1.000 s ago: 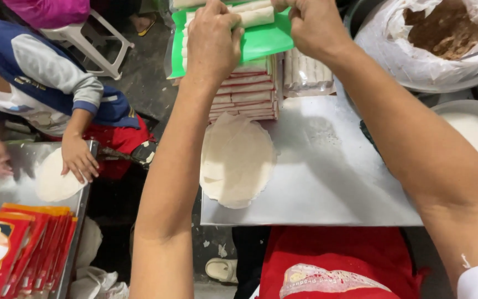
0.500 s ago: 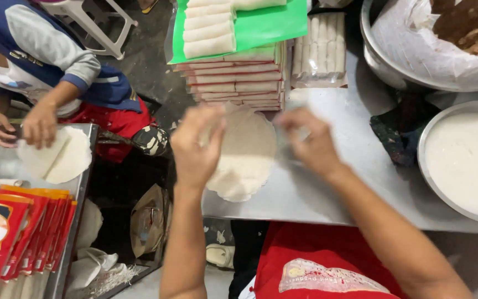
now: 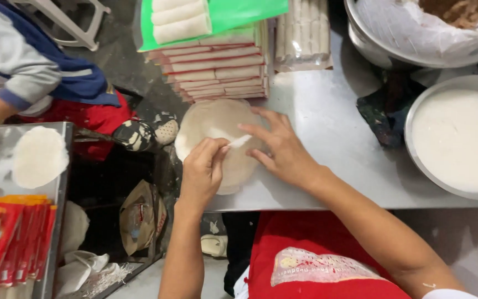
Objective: Separating lumpia wrappers, adding meat filling with a fork, and rolling them into spring rolls.
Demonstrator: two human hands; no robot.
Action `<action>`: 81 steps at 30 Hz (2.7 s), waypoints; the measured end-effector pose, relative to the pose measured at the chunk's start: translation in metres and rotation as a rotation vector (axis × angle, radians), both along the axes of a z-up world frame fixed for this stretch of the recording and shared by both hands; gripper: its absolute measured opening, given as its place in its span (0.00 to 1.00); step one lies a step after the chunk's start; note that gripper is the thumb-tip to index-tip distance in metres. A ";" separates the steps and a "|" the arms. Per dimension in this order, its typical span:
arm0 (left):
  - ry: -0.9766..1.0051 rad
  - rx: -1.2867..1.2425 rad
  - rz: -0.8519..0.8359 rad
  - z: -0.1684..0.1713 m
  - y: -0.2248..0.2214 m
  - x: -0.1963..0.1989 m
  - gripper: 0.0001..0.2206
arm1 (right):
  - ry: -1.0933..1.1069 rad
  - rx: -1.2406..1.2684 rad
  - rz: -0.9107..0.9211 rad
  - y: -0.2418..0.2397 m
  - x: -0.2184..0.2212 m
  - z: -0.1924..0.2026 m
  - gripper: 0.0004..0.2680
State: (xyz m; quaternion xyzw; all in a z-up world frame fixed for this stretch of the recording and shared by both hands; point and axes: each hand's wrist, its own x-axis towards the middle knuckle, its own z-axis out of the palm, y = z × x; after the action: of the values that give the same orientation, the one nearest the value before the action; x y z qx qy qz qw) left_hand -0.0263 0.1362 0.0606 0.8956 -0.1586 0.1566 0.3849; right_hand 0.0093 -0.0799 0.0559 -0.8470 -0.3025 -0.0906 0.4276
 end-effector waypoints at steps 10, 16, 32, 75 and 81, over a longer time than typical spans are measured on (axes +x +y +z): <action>-0.041 -0.234 -0.294 0.058 -0.063 0.002 0.10 | 0.170 0.173 -0.093 -0.114 -0.049 0.082 0.05; 0.041 -0.318 -0.442 0.060 -0.083 -0.004 0.08 | 0.242 0.088 -0.334 -0.144 -0.085 0.089 0.19; -0.180 0.164 -0.414 -0.035 -0.131 -0.040 0.16 | -0.102 -0.590 -0.635 -0.240 -0.103 0.005 0.17; -0.247 0.076 -0.389 -0.034 -0.124 -0.058 0.04 | -0.285 -1.719 -0.725 -0.290 0.067 0.084 0.11; -0.245 0.052 -0.403 -0.025 -0.123 -0.056 0.03 | -0.289 -2.085 -0.570 -0.254 0.103 0.149 0.10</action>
State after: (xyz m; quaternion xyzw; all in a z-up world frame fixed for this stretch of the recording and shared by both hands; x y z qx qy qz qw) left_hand -0.0820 0.0131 0.0352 0.8299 -0.3836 0.1798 0.3629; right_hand 0.1121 -0.3344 0.2049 -0.8136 -0.0705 0.0159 -0.5769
